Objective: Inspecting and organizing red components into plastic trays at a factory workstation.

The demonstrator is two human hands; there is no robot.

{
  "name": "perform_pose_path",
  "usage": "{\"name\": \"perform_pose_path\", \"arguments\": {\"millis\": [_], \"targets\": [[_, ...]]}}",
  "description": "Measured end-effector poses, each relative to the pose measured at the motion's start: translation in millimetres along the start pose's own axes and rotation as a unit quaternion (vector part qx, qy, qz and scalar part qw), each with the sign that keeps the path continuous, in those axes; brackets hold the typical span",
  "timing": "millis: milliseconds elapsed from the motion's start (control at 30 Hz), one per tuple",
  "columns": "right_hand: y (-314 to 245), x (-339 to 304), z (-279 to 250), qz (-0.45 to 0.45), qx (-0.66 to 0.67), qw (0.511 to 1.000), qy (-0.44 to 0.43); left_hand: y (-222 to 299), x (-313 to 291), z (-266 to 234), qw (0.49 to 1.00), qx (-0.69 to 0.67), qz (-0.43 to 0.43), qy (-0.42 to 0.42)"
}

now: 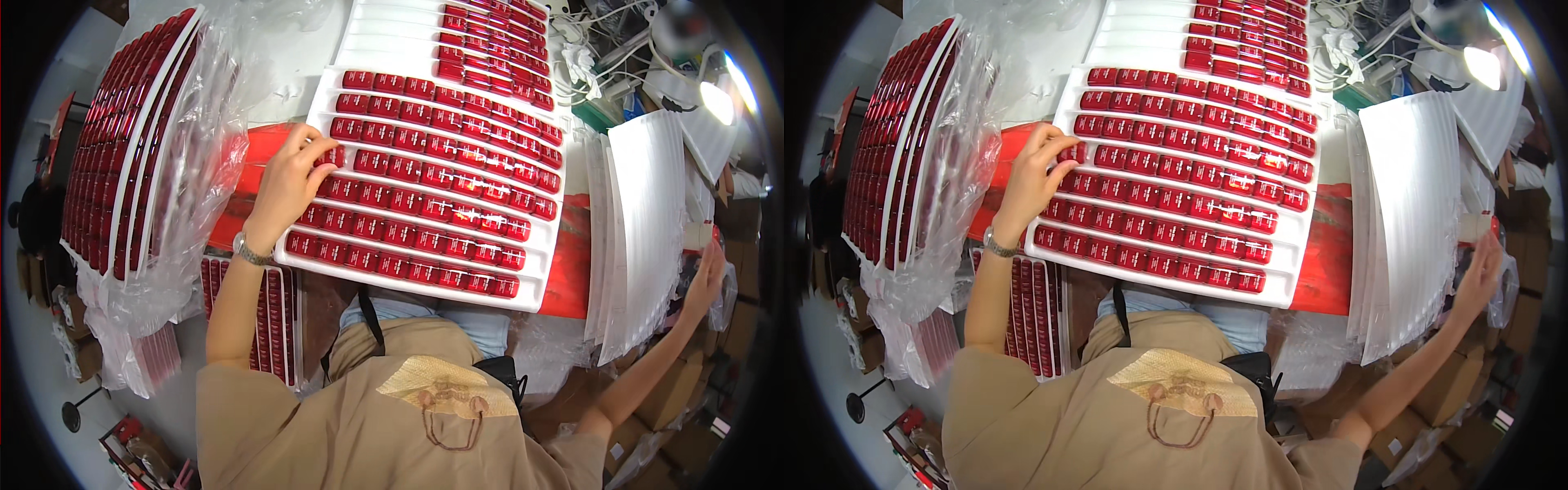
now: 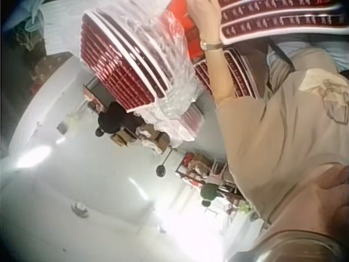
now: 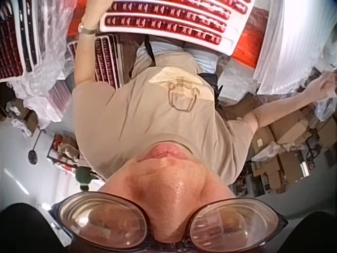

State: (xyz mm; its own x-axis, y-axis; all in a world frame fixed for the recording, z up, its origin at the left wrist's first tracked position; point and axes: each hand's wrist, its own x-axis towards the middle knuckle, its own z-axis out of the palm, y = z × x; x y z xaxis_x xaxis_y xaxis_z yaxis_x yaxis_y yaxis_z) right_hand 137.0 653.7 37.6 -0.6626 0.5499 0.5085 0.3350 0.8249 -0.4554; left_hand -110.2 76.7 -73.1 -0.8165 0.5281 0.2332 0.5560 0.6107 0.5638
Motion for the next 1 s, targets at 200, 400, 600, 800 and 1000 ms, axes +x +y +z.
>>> {"name": "perform_pose_path", "arguments": {"millis": [200, 400, 600, 800, 1000], "targets": [[260.6, 0.1, -0.4, 0.167, -0.091, 0.963, -0.193, -7.8, 1.0, 10.4, 0.998, -0.039, -0.025, -0.034], [128.6, -41.6, 40.4, 0.087, -0.221, 0.971, -0.014, 0.1, -8.0, 9.6, 0.998, 0.038, -0.004, 0.059], [114.9, -46.3, 29.2, 0.081, -0.280, 0.957, 0.018, 42.3, 14.2, 19.7, 0.995, -0.006, 0.021, 0.101], [30.5, -24.0, -14.9, 0.117, 0.229, 0.964, 0.072, 145.0, 42.8, 90.1, 0.978, -0.148, 0.138, -0.058], [-138.0, -109.2, 99.8, 0.199, 0.447, 0.780, -0.389, 166.0, 31.7, 134.3, 0.972, 0.034, 0.201, -0.116]]}}
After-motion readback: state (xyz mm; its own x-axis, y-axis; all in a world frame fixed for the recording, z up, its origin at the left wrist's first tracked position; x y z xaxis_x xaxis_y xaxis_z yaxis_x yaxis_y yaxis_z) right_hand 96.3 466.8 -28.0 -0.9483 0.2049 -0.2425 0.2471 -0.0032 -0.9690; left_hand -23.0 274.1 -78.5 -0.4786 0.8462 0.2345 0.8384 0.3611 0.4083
